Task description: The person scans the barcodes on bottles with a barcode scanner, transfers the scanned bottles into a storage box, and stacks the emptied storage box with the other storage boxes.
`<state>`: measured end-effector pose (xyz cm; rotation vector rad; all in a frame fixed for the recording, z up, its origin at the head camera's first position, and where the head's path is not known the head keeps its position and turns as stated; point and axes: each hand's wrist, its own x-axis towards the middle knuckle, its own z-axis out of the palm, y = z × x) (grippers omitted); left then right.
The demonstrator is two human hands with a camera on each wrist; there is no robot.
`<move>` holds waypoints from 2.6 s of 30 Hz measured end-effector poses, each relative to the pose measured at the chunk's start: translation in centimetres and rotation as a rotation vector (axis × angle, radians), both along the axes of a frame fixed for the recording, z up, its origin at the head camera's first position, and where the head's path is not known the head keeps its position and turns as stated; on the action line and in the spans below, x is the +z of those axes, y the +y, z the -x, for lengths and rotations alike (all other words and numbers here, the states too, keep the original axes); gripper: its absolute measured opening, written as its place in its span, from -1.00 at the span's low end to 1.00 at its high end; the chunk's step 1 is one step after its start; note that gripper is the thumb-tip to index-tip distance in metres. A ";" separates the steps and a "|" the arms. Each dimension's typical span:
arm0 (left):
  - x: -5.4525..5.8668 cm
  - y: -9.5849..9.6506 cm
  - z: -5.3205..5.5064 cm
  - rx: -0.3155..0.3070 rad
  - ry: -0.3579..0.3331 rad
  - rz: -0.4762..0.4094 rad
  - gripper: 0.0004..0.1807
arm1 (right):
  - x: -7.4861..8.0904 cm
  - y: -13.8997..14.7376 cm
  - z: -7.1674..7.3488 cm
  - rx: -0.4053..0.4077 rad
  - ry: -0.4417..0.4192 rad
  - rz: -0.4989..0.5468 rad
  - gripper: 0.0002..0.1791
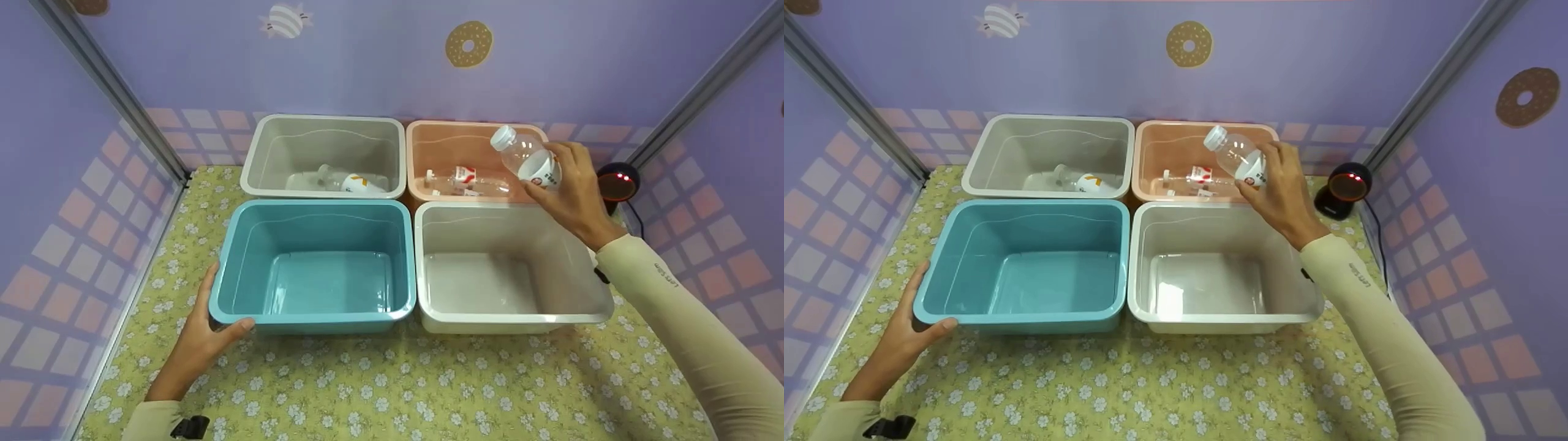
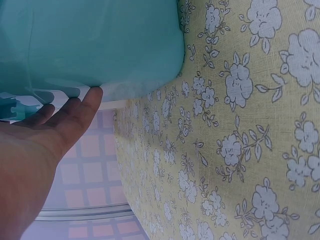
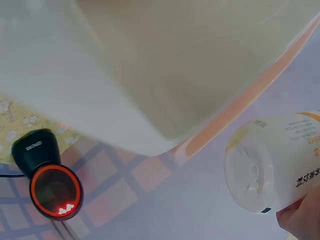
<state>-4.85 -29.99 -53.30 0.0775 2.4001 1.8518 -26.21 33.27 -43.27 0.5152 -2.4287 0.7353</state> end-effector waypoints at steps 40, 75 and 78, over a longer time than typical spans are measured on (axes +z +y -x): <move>-0.6 -0.1 0.0 0.016 -0.002 -0.018 0.24 | -0.6 -8.6 2.5 0.237 -0.067 -0.055 -0.22; 0.0 0.2 0.2 0.032 -0.039 -0.079 0.26 | -0.4 -13.9 4.1 0.419 -0.115 -0.076 -0.18; 0.0 0.3 0.1 0.034 -0.036 -0.080 0.27 | -0.3 -14.4 4.1 0.438 -0.105 -0.079 -0.19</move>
